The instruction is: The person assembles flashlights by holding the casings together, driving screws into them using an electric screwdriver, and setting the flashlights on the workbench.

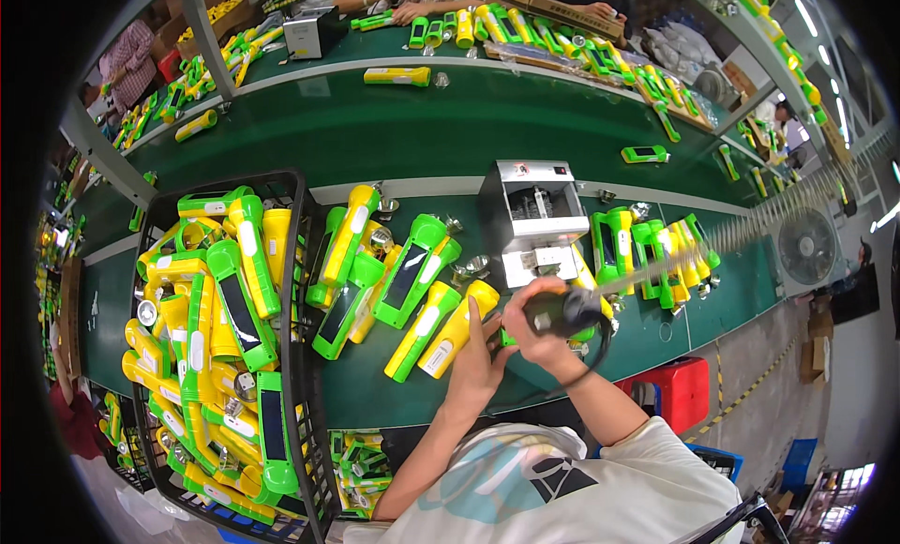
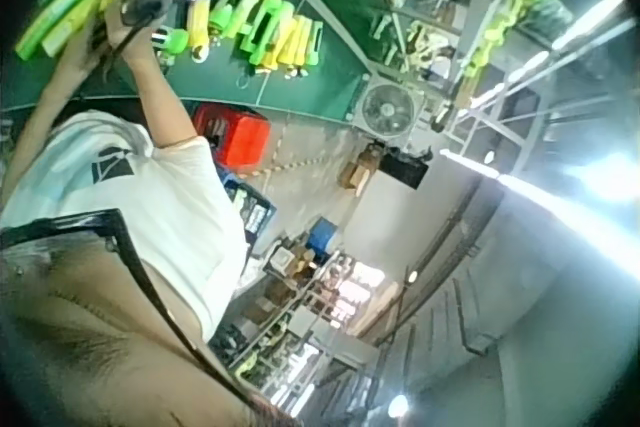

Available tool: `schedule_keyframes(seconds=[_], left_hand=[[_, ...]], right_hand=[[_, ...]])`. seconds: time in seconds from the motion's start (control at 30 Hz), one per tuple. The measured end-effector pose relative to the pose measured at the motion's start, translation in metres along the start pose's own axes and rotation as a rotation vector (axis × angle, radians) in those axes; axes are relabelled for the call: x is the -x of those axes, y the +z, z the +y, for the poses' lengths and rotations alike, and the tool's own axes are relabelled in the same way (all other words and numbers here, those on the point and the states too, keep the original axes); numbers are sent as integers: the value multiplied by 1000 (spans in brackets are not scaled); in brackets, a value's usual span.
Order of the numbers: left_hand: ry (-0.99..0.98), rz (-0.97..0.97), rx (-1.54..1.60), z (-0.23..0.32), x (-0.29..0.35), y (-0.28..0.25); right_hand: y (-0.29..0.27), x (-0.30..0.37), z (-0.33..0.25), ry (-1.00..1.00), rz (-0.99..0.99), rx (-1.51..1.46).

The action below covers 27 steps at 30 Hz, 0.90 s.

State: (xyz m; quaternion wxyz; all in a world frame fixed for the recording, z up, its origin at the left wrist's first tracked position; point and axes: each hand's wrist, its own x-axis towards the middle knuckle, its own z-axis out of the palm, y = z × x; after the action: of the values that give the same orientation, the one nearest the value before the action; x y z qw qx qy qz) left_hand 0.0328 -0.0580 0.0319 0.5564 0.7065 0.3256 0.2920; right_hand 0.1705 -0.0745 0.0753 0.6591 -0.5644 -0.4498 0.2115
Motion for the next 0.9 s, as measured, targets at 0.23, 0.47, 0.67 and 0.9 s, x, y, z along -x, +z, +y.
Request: schedule_keyframes(seconds=[0.23,0.47,0.67,0.9], left_hand=[[75,34,75,-1,2,2],[210,68,-77,4,2,1],[146,91,-85,3,-2,7],[227,130,-261,6,-5,10]], right_hand=[[-3,-14,-13,59,-157,-272],[-28,-20,-25,-257,-363,-270],[-50,-43,-48,-269,-197,-531],[-65,-74,-60,-313,84,-315]])
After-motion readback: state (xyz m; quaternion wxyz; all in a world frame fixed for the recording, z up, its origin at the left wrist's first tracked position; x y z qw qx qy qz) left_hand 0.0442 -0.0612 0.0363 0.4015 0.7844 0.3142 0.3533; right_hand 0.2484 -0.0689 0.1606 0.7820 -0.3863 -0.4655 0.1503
